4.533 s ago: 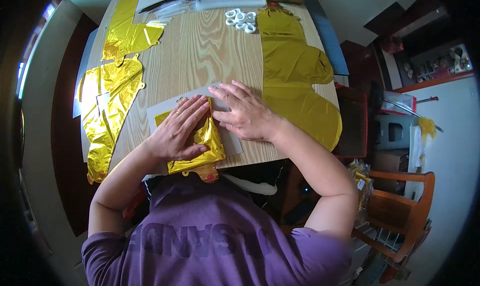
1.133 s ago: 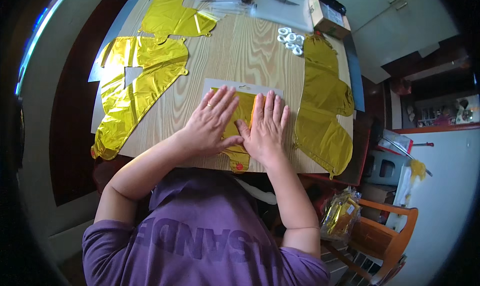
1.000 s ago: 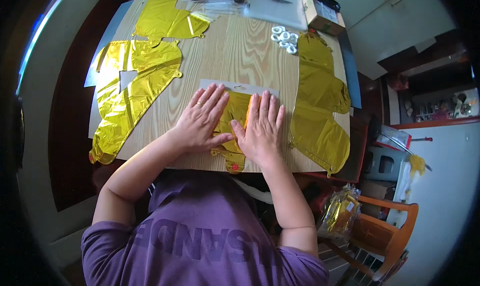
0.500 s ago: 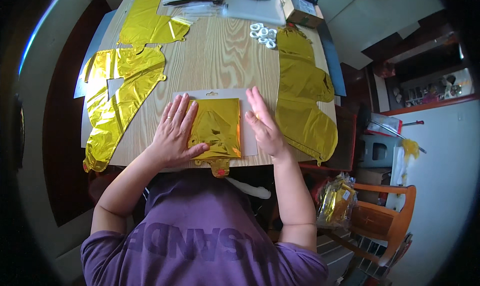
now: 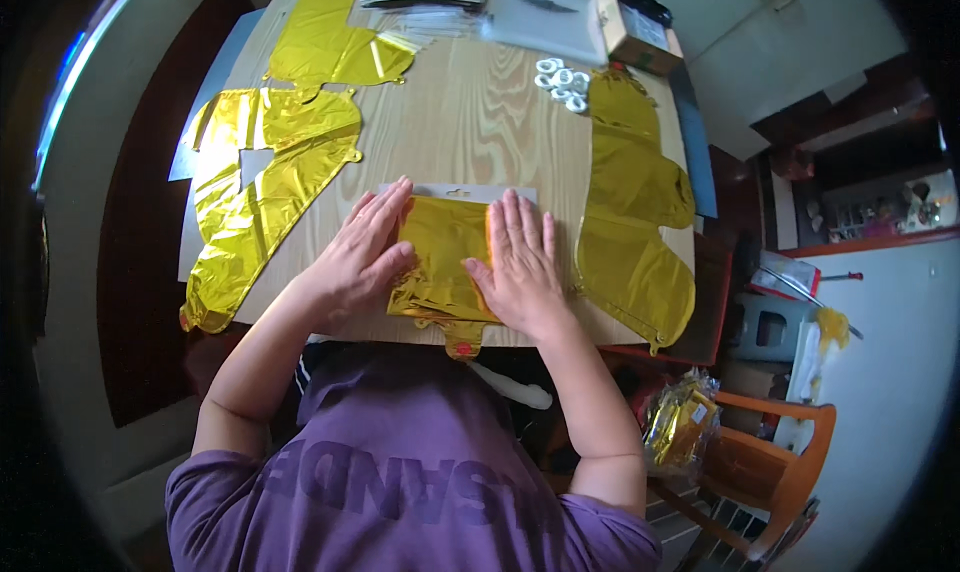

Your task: Folding a gold foil balloon and placing it into a plastic sleeve with an instruction card.

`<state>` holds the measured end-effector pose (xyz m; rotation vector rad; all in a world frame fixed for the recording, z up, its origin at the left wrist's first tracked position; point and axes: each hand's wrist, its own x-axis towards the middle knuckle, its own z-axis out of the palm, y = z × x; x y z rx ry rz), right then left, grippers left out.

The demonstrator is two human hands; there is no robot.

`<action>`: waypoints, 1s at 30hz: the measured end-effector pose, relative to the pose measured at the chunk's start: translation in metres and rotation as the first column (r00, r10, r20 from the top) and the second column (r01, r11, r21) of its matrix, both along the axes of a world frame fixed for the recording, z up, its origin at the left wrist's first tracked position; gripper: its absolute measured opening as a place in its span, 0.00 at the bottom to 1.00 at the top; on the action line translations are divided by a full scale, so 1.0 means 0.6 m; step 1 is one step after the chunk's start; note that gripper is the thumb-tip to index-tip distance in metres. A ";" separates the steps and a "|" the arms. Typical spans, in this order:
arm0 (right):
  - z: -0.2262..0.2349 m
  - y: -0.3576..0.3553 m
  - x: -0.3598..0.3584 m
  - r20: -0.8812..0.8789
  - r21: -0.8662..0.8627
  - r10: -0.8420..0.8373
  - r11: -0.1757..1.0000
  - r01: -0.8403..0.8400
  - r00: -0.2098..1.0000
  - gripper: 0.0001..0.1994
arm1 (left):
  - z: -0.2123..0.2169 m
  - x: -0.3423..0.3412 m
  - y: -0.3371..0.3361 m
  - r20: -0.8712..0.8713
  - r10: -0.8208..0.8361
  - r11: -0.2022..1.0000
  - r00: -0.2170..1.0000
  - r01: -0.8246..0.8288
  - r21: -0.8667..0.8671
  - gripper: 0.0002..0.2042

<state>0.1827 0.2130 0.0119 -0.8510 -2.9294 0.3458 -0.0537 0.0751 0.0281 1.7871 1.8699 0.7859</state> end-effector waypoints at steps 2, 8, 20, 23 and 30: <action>-0.001 -0.002 -0.001 0.005 -0.007 0.003 1.000 -0.003 1.000 0.41 | 0.007 -0.029 -0.003 0.251 0.000 0.997 0.968 0.019 -0.074 0.37; -0.004 -0.003 -0.001 0.015 0.003 -0.017 1.000 0.017 1.000 0.40 | 0.029 -0.058 -0.022 0.222 -0.123 0.991 0.967 0.130 -0.016 0.38; 0.005 0.001 0.000 0.030 0.000 0.013 1.000 -0.013 0.999 0.41 | 0.023 -0.011 -0.033 -0.640 -0.385 0.620 0.665 0.700 0.355 0.18; 0.004 0.003 -0.006 0.016 0.001 0.032 0.999 -0.032 0.999 0.41 | 0.019 -0.015 -0.020 -0.585 -0.375 0.655 0.719 0.652 0.381 0.19; -0.002 0.018 -0.005 -0.100 -0.029 0.061 0.998 -0.064 0.993 0.39 | -0.005 -0.023 -0.006 -0.221 -0.327 0.864 0.919 0.385 0.324 0.17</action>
